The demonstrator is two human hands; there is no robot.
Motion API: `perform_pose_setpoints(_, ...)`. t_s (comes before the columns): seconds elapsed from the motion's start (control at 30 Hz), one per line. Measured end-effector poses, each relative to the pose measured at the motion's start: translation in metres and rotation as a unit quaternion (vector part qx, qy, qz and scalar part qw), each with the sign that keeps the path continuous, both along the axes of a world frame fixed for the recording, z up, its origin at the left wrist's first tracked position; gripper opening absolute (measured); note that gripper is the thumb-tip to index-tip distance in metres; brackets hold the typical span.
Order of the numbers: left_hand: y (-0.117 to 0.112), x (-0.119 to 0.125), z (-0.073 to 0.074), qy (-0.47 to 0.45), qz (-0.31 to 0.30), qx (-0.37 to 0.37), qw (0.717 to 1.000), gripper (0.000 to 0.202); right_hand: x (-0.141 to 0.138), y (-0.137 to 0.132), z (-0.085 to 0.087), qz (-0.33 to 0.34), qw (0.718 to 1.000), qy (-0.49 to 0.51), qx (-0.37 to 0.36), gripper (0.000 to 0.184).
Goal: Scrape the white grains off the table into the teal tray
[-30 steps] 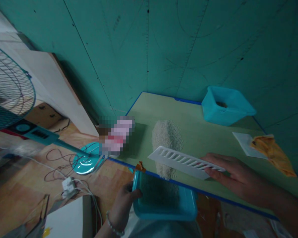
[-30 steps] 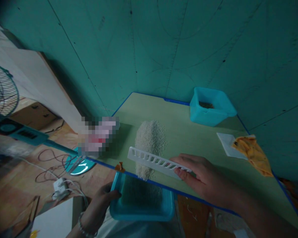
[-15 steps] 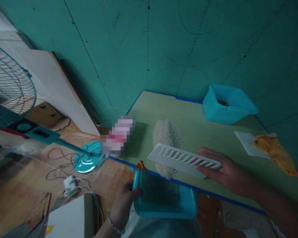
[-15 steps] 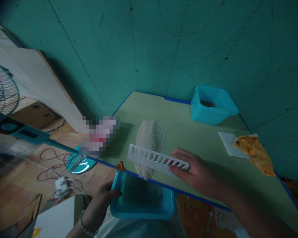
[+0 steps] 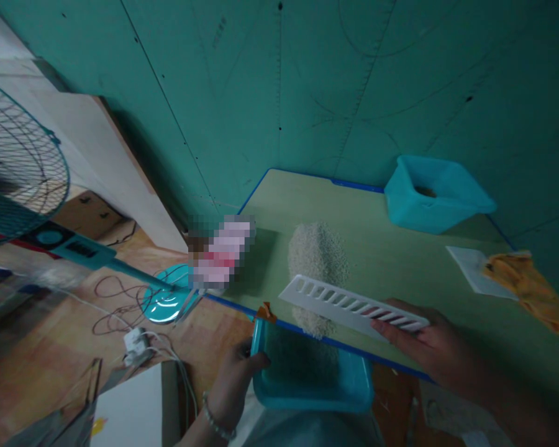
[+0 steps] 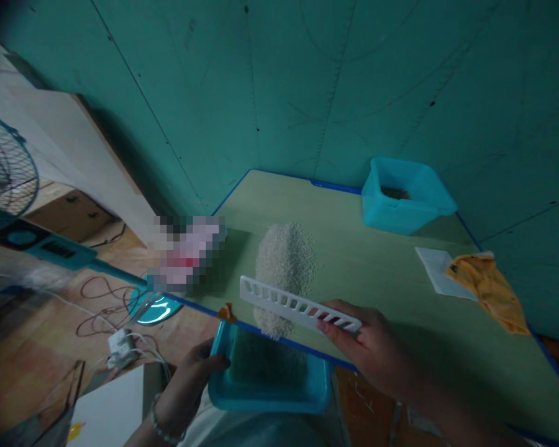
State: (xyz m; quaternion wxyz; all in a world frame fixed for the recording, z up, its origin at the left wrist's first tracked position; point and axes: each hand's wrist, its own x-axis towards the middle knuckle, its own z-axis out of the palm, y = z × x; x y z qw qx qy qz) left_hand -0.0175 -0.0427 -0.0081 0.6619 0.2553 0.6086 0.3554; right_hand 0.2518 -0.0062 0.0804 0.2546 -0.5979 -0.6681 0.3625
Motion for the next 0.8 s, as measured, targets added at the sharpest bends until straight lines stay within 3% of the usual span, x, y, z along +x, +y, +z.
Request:
perform_pose_setpoints(0.27, 0.000, 0.000, -0.002, -0.008, 0.000, -0.012, 1.000, 0.022, 0.001, -0.003, 0.011, -0.006, 0.996, 0.038, -0.076, 0.030)
perform_pose_setpoints(0.73, 0.002, 0.001, 0.004, -0.016, 0.007, -0.022, 1.000, 0.024, 0.003, -0.014, 0.006, -0.021, 0.994, 0.051, -0.095, 0.031)
perform_pose_setpoints(0.8, 0.003, 0.002, 0.004, -0.012, 0.007, -0.027, 1.000, 0.022, 0.005, -0.015, 0.004, 0.001, 0.996, 0.041, -0.085, 0.029)
